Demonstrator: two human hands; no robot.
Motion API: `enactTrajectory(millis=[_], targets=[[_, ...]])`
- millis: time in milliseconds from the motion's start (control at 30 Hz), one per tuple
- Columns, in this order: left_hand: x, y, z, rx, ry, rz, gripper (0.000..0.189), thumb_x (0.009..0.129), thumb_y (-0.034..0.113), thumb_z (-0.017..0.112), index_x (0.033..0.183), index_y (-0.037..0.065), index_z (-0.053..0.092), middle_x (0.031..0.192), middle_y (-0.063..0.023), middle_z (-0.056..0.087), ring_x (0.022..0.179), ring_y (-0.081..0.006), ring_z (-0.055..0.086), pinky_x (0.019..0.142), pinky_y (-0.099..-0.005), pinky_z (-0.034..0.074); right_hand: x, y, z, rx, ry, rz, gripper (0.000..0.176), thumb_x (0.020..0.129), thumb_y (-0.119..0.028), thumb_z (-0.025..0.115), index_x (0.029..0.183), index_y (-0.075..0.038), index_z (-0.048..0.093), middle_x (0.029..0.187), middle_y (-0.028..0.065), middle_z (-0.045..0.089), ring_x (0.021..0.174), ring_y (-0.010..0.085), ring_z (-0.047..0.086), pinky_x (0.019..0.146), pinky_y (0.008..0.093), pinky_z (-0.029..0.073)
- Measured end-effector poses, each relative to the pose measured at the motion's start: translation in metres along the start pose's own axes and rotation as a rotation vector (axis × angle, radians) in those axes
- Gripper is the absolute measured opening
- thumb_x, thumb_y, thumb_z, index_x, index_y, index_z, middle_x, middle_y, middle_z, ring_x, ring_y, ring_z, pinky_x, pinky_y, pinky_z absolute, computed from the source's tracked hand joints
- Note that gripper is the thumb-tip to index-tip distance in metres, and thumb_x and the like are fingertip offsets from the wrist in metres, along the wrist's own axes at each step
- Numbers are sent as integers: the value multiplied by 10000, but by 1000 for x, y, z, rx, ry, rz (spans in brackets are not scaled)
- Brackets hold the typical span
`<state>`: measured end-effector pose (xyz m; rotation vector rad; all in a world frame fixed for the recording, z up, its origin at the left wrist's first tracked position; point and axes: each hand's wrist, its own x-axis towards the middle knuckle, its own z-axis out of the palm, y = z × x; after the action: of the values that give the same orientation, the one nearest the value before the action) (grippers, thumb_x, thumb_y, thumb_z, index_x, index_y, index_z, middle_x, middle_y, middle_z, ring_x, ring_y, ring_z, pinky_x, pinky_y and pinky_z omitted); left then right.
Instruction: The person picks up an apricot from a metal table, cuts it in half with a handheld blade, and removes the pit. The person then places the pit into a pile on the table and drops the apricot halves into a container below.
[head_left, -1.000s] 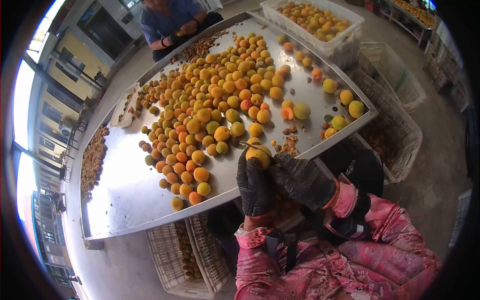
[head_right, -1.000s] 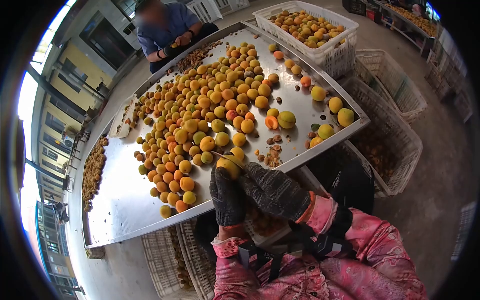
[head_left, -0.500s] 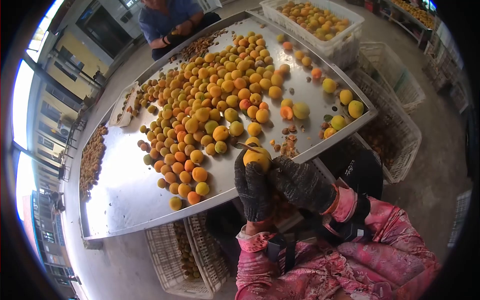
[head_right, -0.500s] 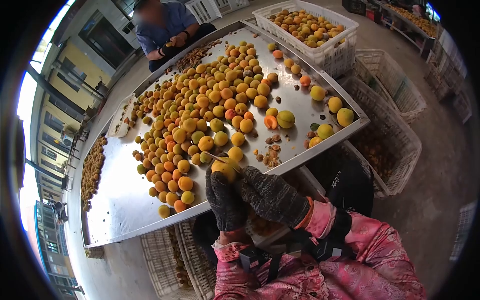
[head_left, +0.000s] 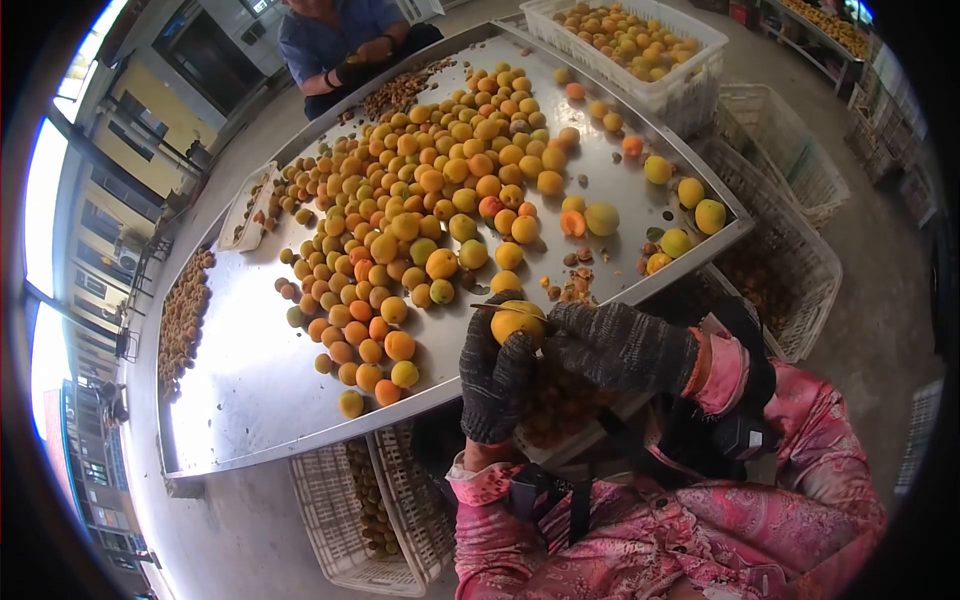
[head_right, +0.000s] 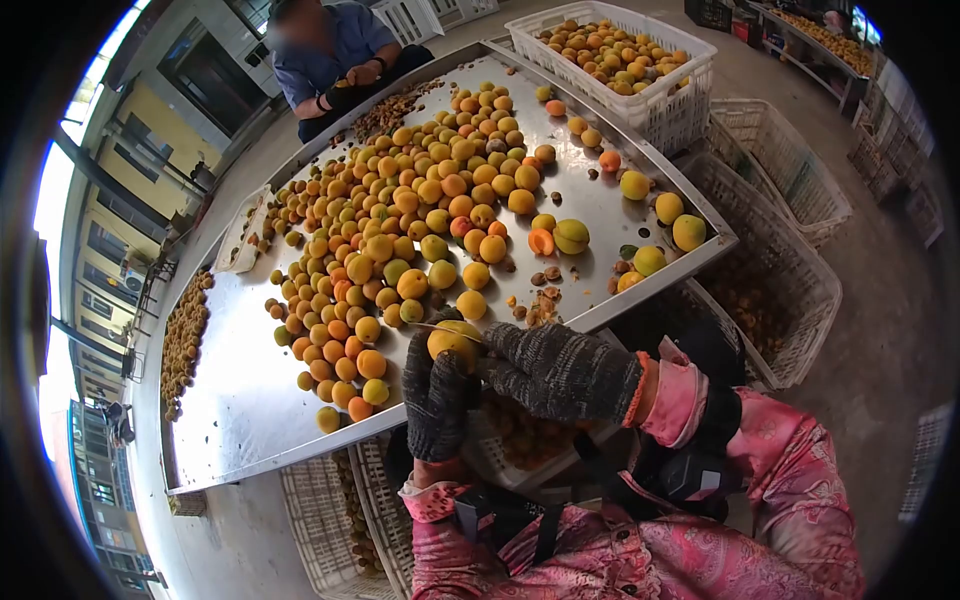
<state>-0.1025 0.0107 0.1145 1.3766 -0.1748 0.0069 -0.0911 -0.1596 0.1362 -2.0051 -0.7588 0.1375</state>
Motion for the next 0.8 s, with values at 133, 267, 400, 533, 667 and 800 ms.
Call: enactTrajectory(millis=[133, 267, 400, 533, 667, 800], targets=[[-1, -1, 9, 15, 105, 47, 422, 878, 317, 530, 1172, 23, 459, 958, -61, 573, 777, -104, 534, 628, -211, 443, -10, 13, 30, -239, 168, -230, 290, 830, -136, 490, 1080, 6, 534, 1028, 224, 543, 868, 357, 578, 700, 426, 491], [-1, -8, 3, 82, 89, 10, 415, 883, 326, 516, 1155, 15, 468, 979, -76, 568, 830, -121, 534, 667, -226, 447, -13, 27, 49, -96, 204, -104, 324, 808, -123, 489, 1103, 4, 536, 1115, 242, 507, 883, 345, 573, 724, 420, 492], [3, -3, -20, 63, -204, -88, 384, 888, 340, 503, 1107, 26, 502, 957, -67, 571, 807, -129, 530, 660, -243, 441, -12, 49, 18, -425, -69, -477, 330, 809, -112, 488, 1117, -4, 534, 1107, 244, 515, 901, 360, 565, 763, 409, 485], [6, -5, -1, 96, -29, -132, 401, 886, 388, 491, 1088, 42, 512, 934, -59, 569, 791, -134, 525, 661, -253, 441, 3, 5, -2, -14, -107, -163, 343, 805, -114, 493, 1130, -11, 531, 1099, 248, 518, 920, 367, 560, 778, 411, 481], [15, -10, 27, -347, 384, -63, 438, 894, 448, 453, 1062, 49, 518, 900, -58, 559, 777, -127, 524, 656, -256, 444, -6, 6, 41, -511, 212, -336, 346, 800, -109, 496, 1129, -8, 531, 1109, 253, 511, 938, 362, 559, 789, 413, 477], [12, 0, 27, -394, 318, -164, 436, 907, 454, 425, 1027, 48, 533, 900, -60, 553, 775, -129, 527, 663, -262, 451, -13, 9, 38, -557, 260, -299, 337, 799, -105, 495, 1119, -5, 538, 1119, 251, 505, 950, 355, 557, 789, 411, 478]])
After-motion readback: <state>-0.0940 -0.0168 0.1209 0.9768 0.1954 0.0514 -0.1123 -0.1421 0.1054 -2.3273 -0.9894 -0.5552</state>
